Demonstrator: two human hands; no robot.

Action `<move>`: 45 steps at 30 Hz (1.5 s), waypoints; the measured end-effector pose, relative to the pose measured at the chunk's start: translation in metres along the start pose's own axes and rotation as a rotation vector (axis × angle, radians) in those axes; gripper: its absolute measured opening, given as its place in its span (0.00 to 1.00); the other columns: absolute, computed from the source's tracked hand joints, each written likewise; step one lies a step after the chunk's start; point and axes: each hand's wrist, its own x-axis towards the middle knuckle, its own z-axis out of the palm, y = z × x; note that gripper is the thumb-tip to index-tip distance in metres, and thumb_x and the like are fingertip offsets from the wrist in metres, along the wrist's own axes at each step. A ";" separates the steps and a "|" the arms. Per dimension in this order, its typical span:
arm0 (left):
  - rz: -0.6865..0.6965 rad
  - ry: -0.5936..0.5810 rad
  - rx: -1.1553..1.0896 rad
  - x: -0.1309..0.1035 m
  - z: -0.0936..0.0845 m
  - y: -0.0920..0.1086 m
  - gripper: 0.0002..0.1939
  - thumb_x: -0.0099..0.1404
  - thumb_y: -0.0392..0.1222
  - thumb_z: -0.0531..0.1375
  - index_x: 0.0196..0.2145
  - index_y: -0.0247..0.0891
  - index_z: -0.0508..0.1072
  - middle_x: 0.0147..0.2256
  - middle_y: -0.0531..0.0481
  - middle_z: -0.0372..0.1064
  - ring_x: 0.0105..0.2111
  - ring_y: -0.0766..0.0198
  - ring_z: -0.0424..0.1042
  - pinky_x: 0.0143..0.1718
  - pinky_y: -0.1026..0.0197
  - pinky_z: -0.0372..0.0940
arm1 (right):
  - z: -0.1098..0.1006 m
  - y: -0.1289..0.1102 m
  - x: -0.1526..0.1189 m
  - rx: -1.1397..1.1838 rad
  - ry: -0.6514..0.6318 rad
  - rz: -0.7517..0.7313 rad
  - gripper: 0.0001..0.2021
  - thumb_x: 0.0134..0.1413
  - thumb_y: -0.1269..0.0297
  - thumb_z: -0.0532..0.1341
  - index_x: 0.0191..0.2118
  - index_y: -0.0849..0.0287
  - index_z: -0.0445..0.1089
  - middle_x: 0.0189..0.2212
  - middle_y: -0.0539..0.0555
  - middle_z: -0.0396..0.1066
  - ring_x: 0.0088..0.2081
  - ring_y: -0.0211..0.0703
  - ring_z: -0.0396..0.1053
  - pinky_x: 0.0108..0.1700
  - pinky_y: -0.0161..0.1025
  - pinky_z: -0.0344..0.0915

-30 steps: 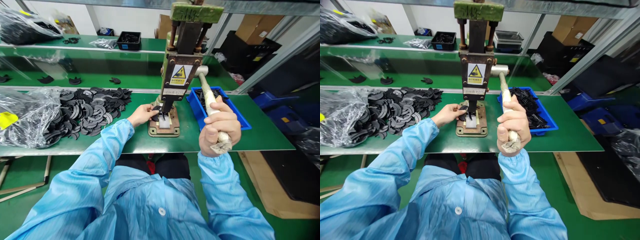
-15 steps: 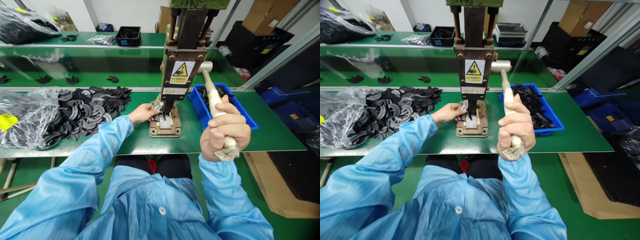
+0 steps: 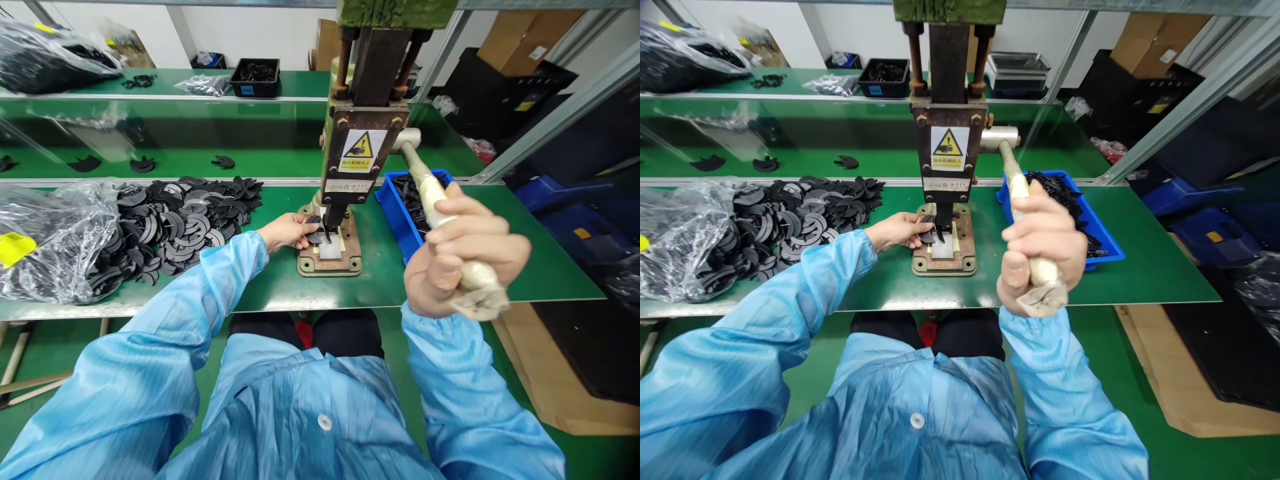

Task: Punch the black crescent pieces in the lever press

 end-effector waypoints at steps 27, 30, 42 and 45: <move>0.354 -0.081 -0.149 -0.151 0.037 -0.040 0.25 0.63 0.62 0.73 0.32 0.40 0.69 0.23 0.55 0.70 0.18 0.70 0.71 0.19 0.68 0.64 | 0.019 -0.045 -0.143 0.126 -0.459 0.740 0.09 0.60 0.51 0.71 0.41 0.47 0.76 0.39 0.51 0.80 0.42 0.49 0.78 0.47 0.50 0.77; 0.330 -0.117 -0.150 -0.152 0.037 -0.043 0.26 0.62 0.64 0.74 0.33 0.40 0.69 0.23 0.55 0.70 0.17 0.70 0.70 0.18 0.68 0.64 | 0.016 -0.051 -0.146 0.085 -0.476 0.697 0.07 0.63 0.53 0.68 0.42 0.47 0.75 0.39 0.51 0.79 0.41 0.48 0.78 0.47 0.49 0.76; 0.744 0.320 0.323 -0.156 0.033 -0.056 0.14 0.73 0.53 0.67 0.39 0.41 0.73 0.35 0.51 0.70 0.34 0.64 0.70 0.36 0.60 0.68 | 0.000 -0.055 -0.120 -0.063 -0.750 0.394 0.06 0.70 0.63 0.60 0.47 0.55 0.73 0.42 0.57 0.80 0.45 0.46 0.77 0.50 0.48 0.75; 0.858 0.269 0.508 -0.161 0.036 -0.051 0.13 0.75 0.50 0.64 0.34 0.41 0.73 0.34 0.50 0.69 0.38 0.61 0.70 0.42 0.56 0.66 | -0.002 -0.054 -0.122 -0.102 -0.801 0.347 0.07 0.71 0.63 0.58 0.47 0.55 0.73 0.41 0.57 0.79 0.43 0.45 0.76 0.47 0.46 0.74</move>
